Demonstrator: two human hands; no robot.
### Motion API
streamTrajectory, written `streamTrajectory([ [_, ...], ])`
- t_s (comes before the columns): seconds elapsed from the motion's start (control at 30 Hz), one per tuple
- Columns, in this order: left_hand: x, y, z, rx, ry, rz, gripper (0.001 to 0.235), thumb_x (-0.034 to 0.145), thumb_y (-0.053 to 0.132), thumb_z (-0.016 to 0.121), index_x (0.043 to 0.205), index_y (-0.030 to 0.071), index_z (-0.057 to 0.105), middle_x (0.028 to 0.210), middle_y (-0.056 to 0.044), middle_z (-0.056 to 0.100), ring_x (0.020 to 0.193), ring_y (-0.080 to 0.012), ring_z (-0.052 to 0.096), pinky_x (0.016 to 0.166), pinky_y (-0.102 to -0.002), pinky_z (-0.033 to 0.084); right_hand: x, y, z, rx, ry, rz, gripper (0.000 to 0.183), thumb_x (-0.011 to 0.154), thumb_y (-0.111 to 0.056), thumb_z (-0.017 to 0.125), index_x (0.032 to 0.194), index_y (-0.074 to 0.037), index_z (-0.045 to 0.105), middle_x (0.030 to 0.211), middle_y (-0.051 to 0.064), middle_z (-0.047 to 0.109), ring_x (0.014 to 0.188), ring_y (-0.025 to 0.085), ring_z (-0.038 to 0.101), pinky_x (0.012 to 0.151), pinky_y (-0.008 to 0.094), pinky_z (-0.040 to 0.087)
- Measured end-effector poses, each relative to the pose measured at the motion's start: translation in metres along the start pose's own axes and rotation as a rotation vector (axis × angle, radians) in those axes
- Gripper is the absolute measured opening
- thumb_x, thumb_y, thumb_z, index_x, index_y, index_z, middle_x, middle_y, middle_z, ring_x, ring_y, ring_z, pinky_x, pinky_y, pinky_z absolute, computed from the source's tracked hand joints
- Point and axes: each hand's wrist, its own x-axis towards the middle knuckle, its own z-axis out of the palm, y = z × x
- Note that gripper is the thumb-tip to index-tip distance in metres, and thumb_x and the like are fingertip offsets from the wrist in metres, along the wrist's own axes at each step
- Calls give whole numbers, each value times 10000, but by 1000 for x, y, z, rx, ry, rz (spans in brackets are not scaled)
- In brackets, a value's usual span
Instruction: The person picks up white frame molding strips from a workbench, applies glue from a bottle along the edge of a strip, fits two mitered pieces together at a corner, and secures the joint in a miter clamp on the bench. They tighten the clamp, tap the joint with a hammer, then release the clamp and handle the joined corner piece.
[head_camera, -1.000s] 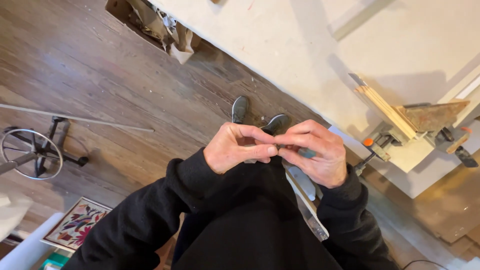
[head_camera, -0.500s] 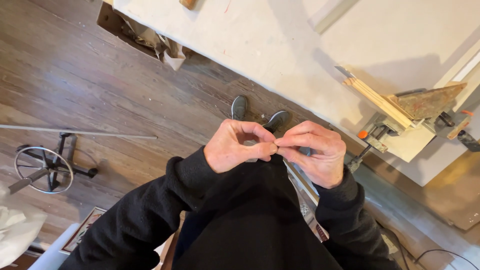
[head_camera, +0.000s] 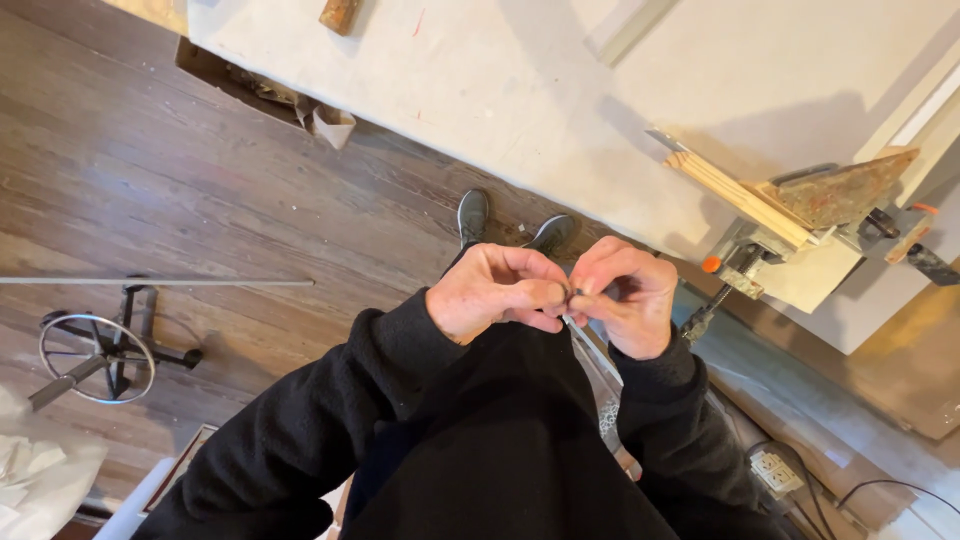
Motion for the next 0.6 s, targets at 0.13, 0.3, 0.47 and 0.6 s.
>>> streamTrajectory([
  [0.13,31,9,-17,327,114,186,186,931,128,756,1058,-7,743,960,-106,760,870,-198,749,786,-341,629,-7,10,-6,632,143,179,175,959,-90,783,1011,-61,618,977,54,606,774,110,570,605,202,502],
  [0.3,93,23,-51,1426,565,694,101,848,133,785,920,78,742,860,-43,717,821,-198,715,683,-341,577,-1,10,-2,1089,313,360,153,977,-117,721,1065,-90,598,976,19,581,799,82,522,596,167,474],
  [0.47,139,4,-101,2078,534,1031,139,860,119,750,940,58,654,966,-69,596,947,-235,602,802,-392,531,8,11,0,1200,351,371,115,1002,-106,703,1063,-103,606,1007,12,606,792,69,545,599,172,489],
  [0.6,132,10,-97,2095,525,1079,237,862,100,729,1088,49,679,1017,-61,595,993,-237,605,879,-393,514,6,21,-7,1174,364,364,108,1012,-104,698,1069,-105,607,1023,16,617,798,64,551,608,170,499],
])
